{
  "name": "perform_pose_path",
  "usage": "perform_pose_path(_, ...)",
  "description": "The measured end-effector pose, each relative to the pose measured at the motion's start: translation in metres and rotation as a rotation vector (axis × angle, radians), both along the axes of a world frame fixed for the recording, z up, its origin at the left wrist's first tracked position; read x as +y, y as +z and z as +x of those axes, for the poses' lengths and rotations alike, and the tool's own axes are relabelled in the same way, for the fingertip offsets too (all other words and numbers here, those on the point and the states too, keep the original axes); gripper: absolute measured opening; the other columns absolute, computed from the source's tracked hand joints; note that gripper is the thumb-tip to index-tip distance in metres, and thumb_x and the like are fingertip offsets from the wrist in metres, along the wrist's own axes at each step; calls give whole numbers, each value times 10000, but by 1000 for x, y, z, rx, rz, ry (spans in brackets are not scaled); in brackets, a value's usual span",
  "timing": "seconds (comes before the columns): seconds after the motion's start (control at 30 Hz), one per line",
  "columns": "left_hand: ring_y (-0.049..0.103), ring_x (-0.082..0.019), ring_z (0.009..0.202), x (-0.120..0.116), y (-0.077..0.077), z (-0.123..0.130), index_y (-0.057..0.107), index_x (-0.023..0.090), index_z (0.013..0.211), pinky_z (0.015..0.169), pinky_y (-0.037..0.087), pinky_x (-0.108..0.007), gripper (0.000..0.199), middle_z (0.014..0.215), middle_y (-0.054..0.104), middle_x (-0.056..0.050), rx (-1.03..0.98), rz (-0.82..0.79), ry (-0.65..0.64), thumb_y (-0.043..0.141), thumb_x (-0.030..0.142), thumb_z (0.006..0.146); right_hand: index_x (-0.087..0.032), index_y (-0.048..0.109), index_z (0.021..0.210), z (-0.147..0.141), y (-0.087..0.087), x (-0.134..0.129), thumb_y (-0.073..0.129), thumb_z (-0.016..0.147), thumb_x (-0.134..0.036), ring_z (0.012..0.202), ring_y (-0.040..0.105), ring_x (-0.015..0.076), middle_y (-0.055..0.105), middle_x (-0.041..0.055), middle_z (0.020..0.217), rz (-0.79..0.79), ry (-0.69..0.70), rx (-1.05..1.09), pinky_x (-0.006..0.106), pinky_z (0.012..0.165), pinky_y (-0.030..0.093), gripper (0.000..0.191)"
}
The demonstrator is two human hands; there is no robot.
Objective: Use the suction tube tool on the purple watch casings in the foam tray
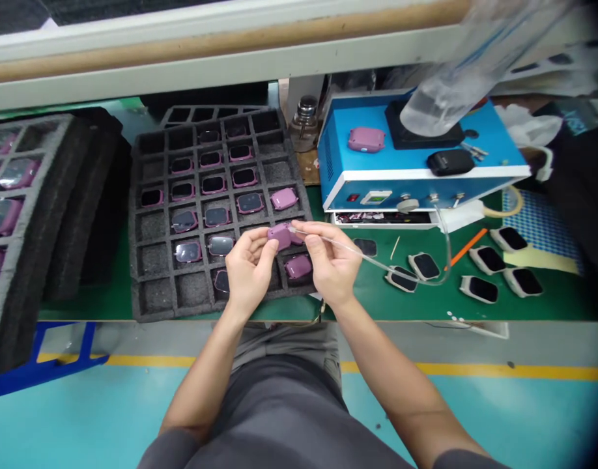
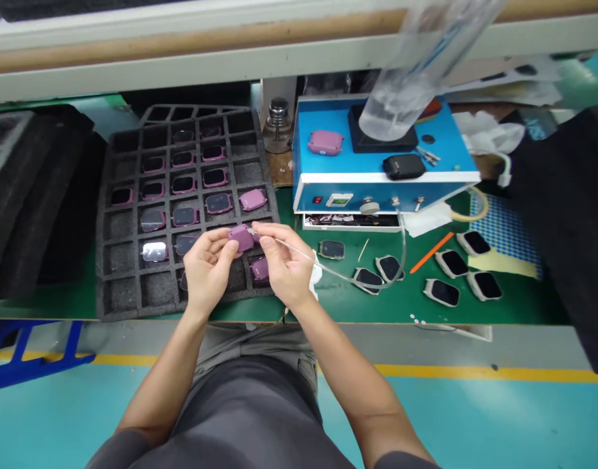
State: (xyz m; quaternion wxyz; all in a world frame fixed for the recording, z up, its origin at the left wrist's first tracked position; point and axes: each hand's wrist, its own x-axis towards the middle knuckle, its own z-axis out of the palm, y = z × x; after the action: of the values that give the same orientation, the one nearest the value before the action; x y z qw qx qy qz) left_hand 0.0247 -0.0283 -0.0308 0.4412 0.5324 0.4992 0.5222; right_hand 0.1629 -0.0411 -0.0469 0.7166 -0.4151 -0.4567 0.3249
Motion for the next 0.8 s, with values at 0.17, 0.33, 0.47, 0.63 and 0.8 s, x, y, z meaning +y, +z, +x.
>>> perform_pose_path(0.17, 812, -226, 971, 0, -3, 4, 702, 166, 1088, 905, 675, -353, 365, 1057, 821, -101, -36, 3, -2, 796, 458, 891, -277, 786, 1039, 0, 0, -1, 688, 1010, -360, 1087, 791, 249, 814, 55, 1090, -5, 15, -52, 440, 956, 684, 132)
perform_pose_path(0.33, 819, -211, 947, -2, -1, 4, 718, 161, 1077, 897, 674, -318, 348, 1043, 831, -93, -50, 23, -3, 816, 435, 888, -286, 793, 1048, 1, 1, -1, 685, 1014, -303, 1094, 792, 260, 813, 51, 1082, 10, 13, -82, 457, 954, 679, 115)
perform_pose_path(0.47, 819, -201, 942, -2, -2, 5, 729, 160, 1080, 887, 673, -296, 337, 1041, 833, -86, -30, 25, 1, 816, 426, 892, -284, 789, 1035, 1, 1, -2, 682, 1014, -315, 1109, 787, 269, 812, 52, 1059, -15, 8, -89, 476, 961, 680, 113)
perform_pose_path(0.63, 817, -204, 956, -3, -3, 4, 738, 161, 1104, 894, 672, -295, 337, 1059, 832, -87, -7, 27, -3, 802, 426, 906, -280, 787, 1034, 1, 1, -2, 679, 1015, -297, 1096, 789, 259, 815, 49, 1045, -1, -2, -104, 462, 952, 686, 111)
perform_pose_path(0.8, 820, -189, 945, -3, -3, 4, 744, 156, 1098, 887, 670, -270, 279, 1055, 836, -80, -33, 55, -13, 808, 353, 910, -269, 789, 1034, 1, 1, -1, 678, 1014, -275, 1087, 793, 255, 814, 51, 1040, 9, -4, -109, 451, 954, 683, 112)
